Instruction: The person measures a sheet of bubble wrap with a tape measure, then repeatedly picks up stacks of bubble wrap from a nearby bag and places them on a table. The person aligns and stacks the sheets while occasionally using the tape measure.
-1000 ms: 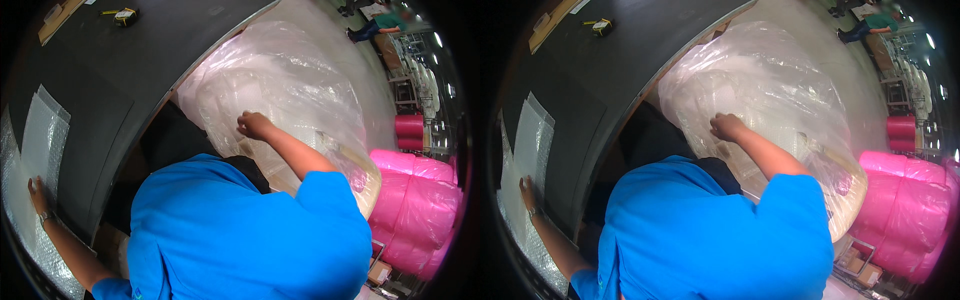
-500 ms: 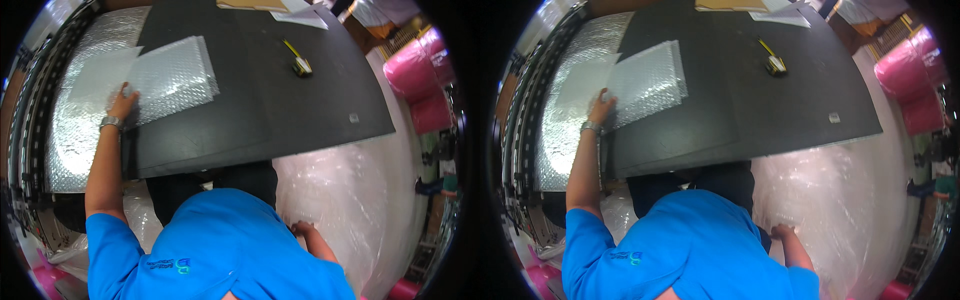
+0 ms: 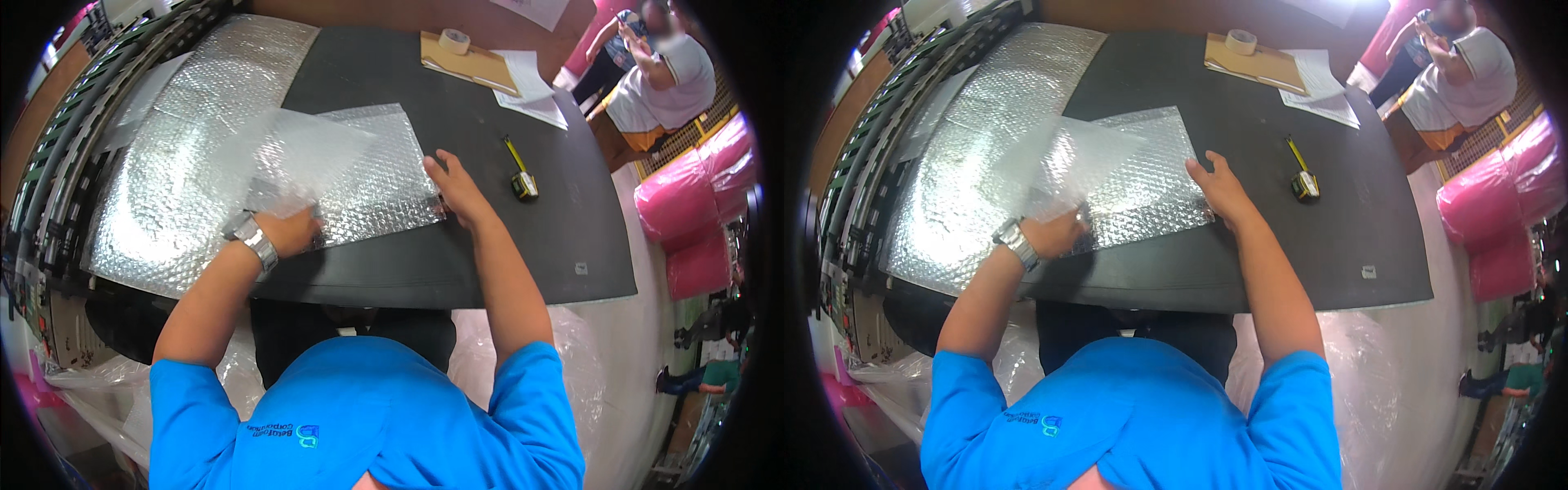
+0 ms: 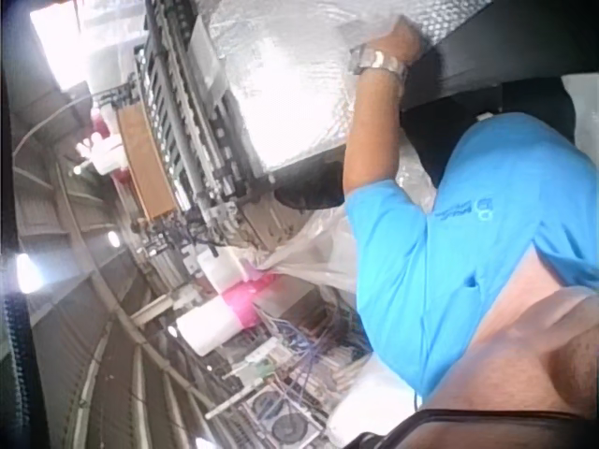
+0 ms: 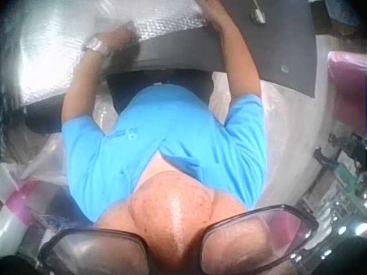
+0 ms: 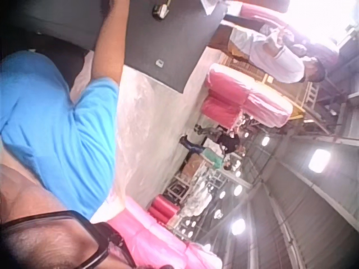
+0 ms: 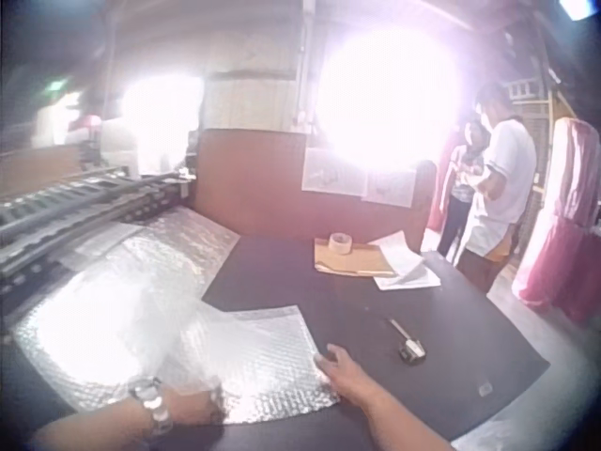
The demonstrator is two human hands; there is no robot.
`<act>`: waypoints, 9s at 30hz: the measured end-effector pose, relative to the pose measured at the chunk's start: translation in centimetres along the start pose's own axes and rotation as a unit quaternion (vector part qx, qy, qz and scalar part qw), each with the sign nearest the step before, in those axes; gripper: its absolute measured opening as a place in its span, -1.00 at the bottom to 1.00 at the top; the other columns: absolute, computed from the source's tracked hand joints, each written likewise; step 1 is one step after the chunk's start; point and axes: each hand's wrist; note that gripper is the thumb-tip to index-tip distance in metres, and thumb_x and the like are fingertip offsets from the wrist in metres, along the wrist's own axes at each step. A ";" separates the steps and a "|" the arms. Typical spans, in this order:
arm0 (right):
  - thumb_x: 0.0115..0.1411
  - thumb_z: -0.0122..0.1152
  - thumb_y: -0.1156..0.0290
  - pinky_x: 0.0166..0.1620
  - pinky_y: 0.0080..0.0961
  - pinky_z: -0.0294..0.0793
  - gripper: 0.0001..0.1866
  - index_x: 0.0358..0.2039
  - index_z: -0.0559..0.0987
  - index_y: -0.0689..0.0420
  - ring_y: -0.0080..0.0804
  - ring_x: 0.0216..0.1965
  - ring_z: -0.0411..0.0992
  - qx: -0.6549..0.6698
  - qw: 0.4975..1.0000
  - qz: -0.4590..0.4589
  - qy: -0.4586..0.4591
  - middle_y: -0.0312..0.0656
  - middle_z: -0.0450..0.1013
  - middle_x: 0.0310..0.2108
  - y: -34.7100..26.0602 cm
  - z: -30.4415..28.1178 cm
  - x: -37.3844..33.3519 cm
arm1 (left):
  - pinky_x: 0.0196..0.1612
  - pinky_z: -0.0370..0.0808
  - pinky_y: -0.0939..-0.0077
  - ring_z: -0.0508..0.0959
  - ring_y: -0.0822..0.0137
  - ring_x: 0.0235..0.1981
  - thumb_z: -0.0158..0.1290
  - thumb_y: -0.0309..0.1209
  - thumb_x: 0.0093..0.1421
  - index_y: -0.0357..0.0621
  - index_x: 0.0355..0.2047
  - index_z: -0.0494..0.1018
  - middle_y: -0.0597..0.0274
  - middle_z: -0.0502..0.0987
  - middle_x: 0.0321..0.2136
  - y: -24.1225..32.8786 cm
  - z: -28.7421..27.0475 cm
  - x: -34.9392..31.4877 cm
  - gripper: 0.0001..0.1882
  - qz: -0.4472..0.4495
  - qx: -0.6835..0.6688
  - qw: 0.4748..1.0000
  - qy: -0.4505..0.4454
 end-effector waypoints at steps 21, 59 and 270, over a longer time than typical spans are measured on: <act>-0.26 0.35 0.53 -0.09 -0.34 0.34 0.14 0.16 -0.30 0.23 -0.07 0.04 0.15 0.212 0.977 -0.020 0.028 0.18 0.00 0.08 -2.7 8.7 3.2 | -0.02 0.25 0.25 0.35 0.08 -0.08 -0.02 -0.21 0.03 -0.13 -0.16 0.36 0.00 0.39 -0.15 -3.7 0.4 4.7 -0.60 0.194 -0.216 0.947 0.137; -0.30 0.34 0.25 -0.08 -0.34 0.23 -0.43 -0.17 0.42 0.01 -0.14 -0.15 0.29 -0.339 0.766 -0.529 0.138 -0.18 0.38 -0.23 -14.9 -1.3 -10.9 | 0.05 0.16 0.33 0.26 0.24 0.00 0.26 -0.28 -0.21 -0.21 0.13 -0.11 0.10 0.23 -0.02 -2.2 -2.0 -1.9 -0.01 0.270 -0.504 0.731 0.373; -0.03 0.12 0.53 -0.25 -0.42 0.40 -0.57 -0.14 0.22 0.33 -0.31 -0.30 0.38 0.200 0.976 -0.060 -0.054 -0.02 0.35 -0.28 -4.0 11.8 10.5 | 0.05 0.06 0.02 0.15 0.08 0.08 -0.10 -0.07 0.04 -0.02 -0.01 0.25 0.01 0.20 -0.01 -21.2 -3.3 0.1 -0.48 -0.350 0.105 0.807 0.465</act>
Point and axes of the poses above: each hand's wrist, its own x-axis towards the middle knuckle, its own z-axis out of the palm, y = z × x
